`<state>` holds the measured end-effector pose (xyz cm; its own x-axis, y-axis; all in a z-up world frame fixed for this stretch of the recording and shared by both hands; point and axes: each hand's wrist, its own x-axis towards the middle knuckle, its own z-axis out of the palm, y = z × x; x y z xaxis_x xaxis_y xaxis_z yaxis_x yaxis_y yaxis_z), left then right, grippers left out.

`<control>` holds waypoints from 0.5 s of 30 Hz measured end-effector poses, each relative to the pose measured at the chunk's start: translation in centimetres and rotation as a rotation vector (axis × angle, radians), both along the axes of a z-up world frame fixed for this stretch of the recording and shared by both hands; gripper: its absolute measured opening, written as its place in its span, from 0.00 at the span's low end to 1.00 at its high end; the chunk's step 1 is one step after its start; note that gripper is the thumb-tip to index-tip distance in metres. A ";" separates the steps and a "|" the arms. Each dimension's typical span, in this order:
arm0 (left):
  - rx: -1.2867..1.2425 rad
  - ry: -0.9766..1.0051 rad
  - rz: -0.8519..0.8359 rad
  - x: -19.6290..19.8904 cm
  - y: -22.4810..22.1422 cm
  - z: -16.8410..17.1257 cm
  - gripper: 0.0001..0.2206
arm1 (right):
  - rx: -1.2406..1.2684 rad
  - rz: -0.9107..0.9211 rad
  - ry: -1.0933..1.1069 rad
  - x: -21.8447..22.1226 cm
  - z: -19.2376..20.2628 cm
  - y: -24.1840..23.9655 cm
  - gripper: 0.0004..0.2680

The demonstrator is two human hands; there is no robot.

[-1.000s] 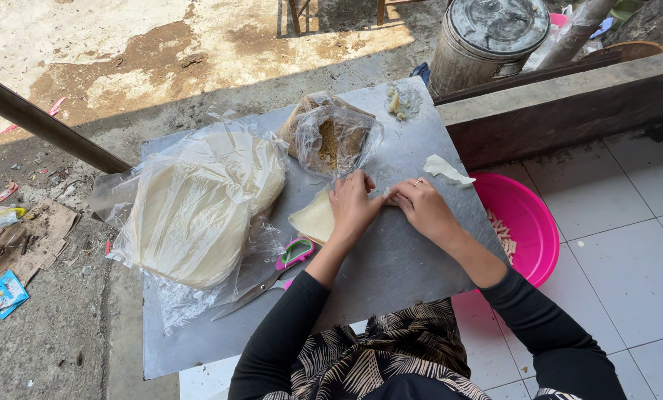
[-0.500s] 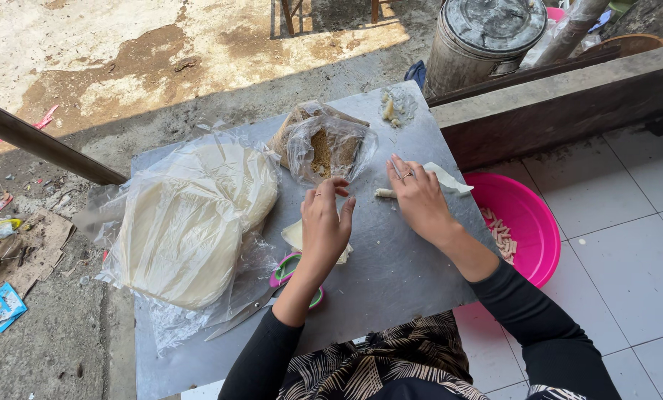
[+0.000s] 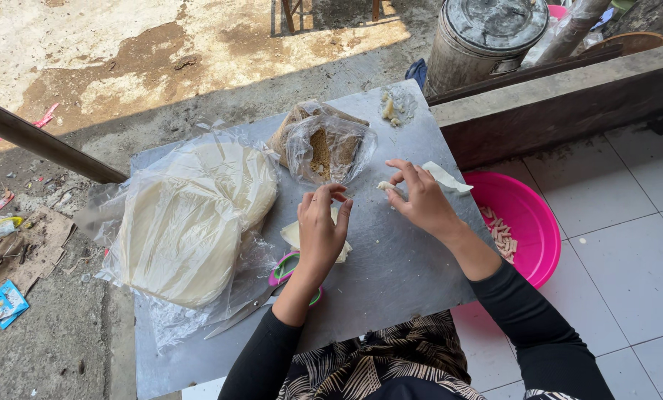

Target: The person prepares spring rolls by placing a small amount of filling onto thin wrappers and rolling them into cylinders. They use a pair of scissors to cut pieces of wrapper and place the finished rolls into a pink bowl.

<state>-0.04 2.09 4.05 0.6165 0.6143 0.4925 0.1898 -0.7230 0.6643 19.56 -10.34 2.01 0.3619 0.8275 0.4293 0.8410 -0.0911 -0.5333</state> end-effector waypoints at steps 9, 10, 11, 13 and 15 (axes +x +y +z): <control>0.036 0.066 -0.082 0.0 -0.3 -0.4 0.11 | 0.408 -0.165 0.014 2.3 0.6 -1.1 0.07; 0.084 0.152 -0.132 -0.2 -0.1 -0.3 0.12 | 0.468 -0.192 0.033 2.9 0.7 -1.7 0.07; 0.131 0.237 -0.182 -0.6 0.3 -0.1 0.13 | 0.528 -0.219 0.052 3.5 0.7 -2.6 0.07; 0.183 0.438 -0.275 -1.9 1.2 0.4 0.18 | 0.708 -0.229 0.220 5.1 0.4 -5.0 0.07; 0.192 0.672 -0.371 -3.5 1.8 0.9 0.26 | 0.856 -0.409 0.352 6.8 -0.6 -8.4 0.06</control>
<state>-3.51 3.92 4.96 0.9673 0.2528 0.0184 0.2306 -0.9078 0.3502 26.38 -18.79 1.43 0.7695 0.0753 0.6342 0.6129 0.1920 -0.7665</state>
